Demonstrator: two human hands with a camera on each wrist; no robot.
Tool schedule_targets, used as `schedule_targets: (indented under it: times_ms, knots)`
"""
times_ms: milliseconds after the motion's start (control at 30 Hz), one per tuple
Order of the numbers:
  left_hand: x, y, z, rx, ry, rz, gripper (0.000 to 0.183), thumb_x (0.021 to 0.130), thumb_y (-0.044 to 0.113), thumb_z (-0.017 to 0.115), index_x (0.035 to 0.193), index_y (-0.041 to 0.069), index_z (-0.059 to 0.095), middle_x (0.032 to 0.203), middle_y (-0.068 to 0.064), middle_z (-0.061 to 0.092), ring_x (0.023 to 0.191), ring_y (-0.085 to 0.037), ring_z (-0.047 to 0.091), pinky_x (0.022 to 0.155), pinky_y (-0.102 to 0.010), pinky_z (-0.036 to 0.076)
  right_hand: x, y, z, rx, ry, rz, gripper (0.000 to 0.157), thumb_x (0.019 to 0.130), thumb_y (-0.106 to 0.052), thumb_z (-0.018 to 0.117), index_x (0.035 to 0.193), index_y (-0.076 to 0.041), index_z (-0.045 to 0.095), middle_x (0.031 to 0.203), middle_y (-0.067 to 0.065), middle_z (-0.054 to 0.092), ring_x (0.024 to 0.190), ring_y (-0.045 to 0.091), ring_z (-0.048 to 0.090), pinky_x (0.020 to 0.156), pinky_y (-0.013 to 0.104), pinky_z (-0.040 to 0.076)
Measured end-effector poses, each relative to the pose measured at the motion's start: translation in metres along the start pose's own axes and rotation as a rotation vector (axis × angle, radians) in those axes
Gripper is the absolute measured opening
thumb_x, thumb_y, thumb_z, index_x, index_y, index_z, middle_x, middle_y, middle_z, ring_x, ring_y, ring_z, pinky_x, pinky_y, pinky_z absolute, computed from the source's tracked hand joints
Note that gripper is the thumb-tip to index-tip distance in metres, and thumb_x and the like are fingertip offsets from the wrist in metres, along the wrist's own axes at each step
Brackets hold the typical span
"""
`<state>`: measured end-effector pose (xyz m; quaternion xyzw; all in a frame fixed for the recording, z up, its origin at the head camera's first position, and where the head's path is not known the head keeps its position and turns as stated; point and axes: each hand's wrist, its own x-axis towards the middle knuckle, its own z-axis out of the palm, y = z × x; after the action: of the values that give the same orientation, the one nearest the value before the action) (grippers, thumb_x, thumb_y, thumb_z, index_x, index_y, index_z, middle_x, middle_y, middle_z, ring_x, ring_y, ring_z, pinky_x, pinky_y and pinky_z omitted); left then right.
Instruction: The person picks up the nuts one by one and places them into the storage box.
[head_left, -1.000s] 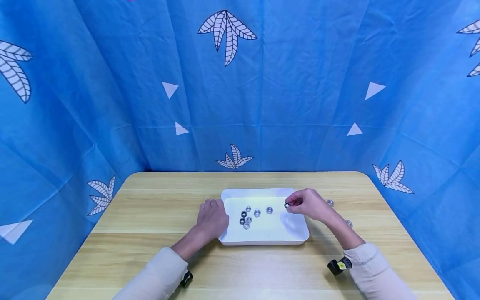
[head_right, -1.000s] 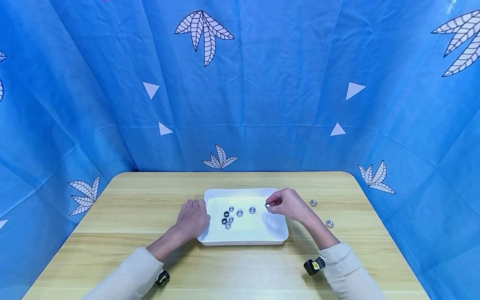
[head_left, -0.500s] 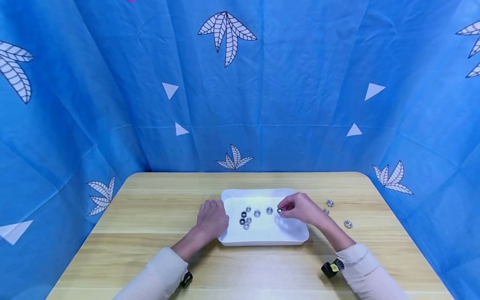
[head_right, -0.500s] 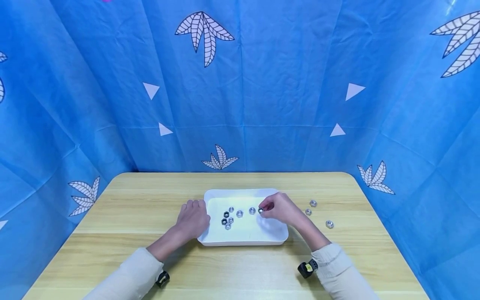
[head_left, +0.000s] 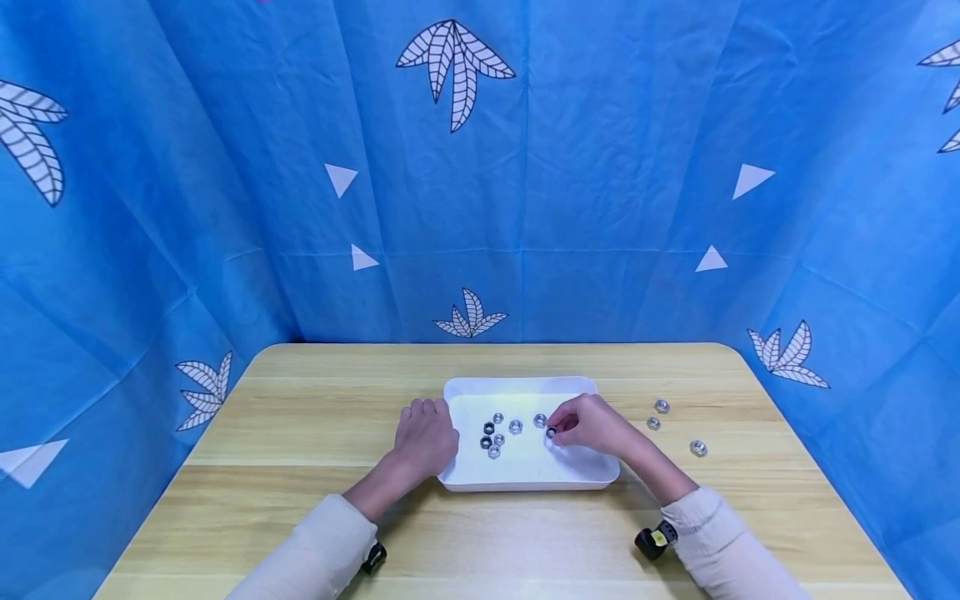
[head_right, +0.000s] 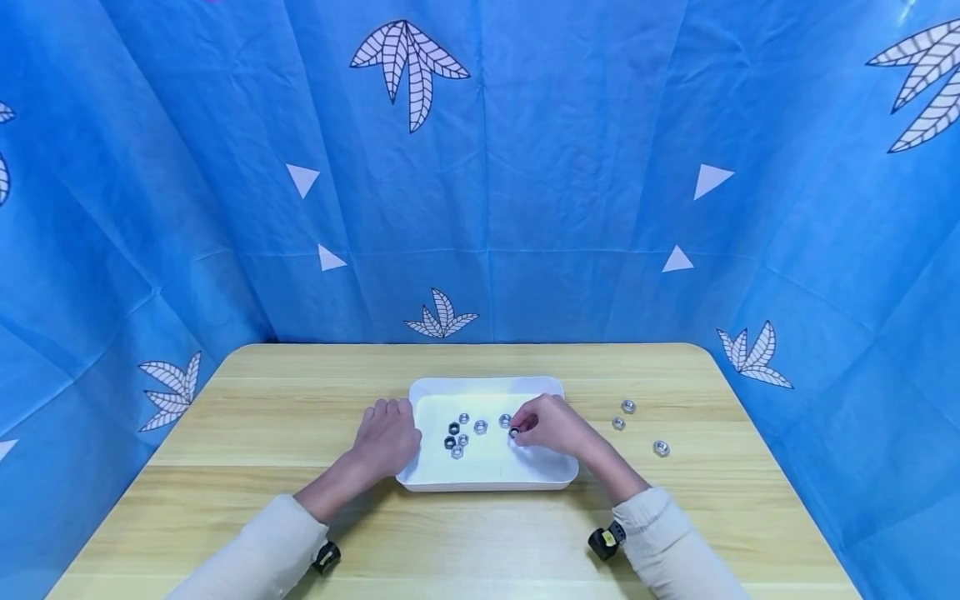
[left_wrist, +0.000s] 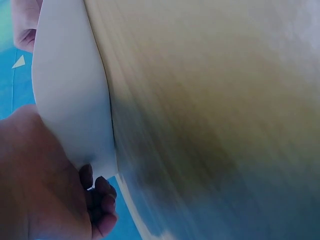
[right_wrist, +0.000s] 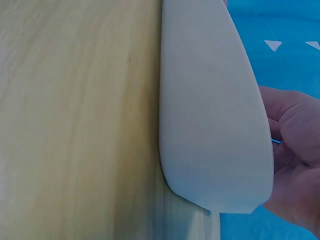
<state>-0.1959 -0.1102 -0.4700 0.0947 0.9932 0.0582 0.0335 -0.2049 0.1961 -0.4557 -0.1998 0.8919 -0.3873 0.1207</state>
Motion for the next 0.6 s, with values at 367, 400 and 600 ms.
schedule_targets:
  times_ms: [367,400,600]
  knots:
    - [0.0,0.0,0.0,0.006,0.009,-0.003,0.031,0.101,0.028,0.053,0.111,-0.002,0.052,0.096,-0.015,0.053,0.094,-0.031,0.046,0.085,-0.042,0.037,0.003,0.003,0.009,-0.046,-0.023,-0.055,0.018,0.081,-0.002,0.083,0.098,-0.003,0.08,0.09,0.005,0.079,0.079,0.006,0.07,0.071,0.018,0.056]
    - [0.0,0.0,0.0,0.007,0.009,-0.002,0.031,0.101,0.028,0.053,0.111,-0.002,0.052,0.096,-0.015,0.053,0.095,-0.031,0.046,0.085,-0.042,0.037,0.003,0.003,0.009,-0.052,-0.024,-0.061,0.017,0.081,-0.002,0.083,0.098,-0.003,0.08,0.089,0.005,0.079,0.078,0.006,0.069,0.071,0.018,0.056]
    - [0.0,0.001,-0.001,0.0,0.001,-0.003,0.031,0.101,0.028,0.054,0.112,-0.001,0.052,0.096,-0.015,0.052,0.095,-0.031,0.045,0.084,-0.042,0.037,0.003,0.003,0.012,-0.083,-0.025,-0.091,0.014,0.081,-0.001,0.083,0.094,-0.004,0.08,0.088,0.005,0.079,0.077,0.004,0.069,0.071,0.018,0.055]
